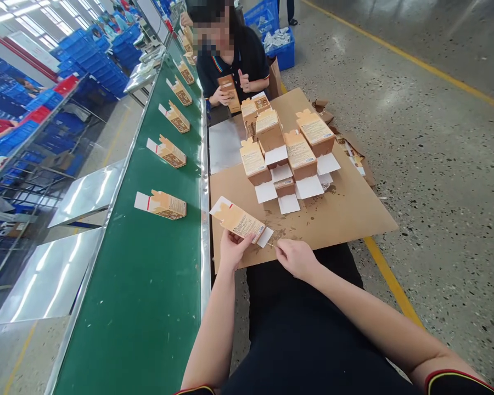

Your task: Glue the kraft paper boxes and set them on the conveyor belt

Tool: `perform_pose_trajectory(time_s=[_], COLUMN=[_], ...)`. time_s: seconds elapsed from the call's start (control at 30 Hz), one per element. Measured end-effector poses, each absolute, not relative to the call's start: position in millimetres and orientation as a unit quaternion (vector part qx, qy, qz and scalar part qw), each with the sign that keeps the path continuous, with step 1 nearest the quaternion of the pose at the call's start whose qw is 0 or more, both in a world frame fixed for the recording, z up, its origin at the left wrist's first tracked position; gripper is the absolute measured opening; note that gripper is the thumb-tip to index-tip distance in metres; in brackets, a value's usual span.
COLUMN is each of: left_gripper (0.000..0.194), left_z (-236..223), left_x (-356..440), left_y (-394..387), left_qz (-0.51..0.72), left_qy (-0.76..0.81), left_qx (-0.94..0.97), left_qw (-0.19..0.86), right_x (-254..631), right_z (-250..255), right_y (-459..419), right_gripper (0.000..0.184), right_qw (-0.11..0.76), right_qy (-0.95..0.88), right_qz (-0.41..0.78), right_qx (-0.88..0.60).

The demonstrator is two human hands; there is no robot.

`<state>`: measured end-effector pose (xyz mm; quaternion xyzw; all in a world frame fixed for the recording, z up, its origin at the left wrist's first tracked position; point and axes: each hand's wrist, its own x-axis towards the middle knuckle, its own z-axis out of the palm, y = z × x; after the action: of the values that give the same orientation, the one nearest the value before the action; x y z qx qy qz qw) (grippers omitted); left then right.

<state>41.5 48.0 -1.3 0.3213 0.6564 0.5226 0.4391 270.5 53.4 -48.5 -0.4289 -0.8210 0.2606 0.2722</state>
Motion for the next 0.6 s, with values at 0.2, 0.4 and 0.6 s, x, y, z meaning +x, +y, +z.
perform_pose_trajectory(time_s=[0.2, 0.4, 0.6], left_gripper=[0.078, 0.082, 0.076], left_z=[-4.7, -9.9, -10.2], left_x=[43.5, 58.0, 69.7], left_y=[47.6, 33.5, 24.2], left_qz=[0.515, 0.505, 0.474], left_qy=[0.659, 0.677, 0.707], left_qx=[0.341, 0.389, 0.413], left_qw=[0.43, 0.367, 0.324], right_x=[287.6, 313.3, 335.6], right_z=[-46.0, -34.6, -22.0], right_y=[67.2, 64.7, 53.3], right_gripper=[0.029, 0.032, 0.035], right_qw=[0.322, 0.372, 0.381], right_qy=[-0.784, -0.735, -0.681], right_qz=[0.249, 0.284, 0.325], right_qx=[-0.469, -0.492, -0.534])
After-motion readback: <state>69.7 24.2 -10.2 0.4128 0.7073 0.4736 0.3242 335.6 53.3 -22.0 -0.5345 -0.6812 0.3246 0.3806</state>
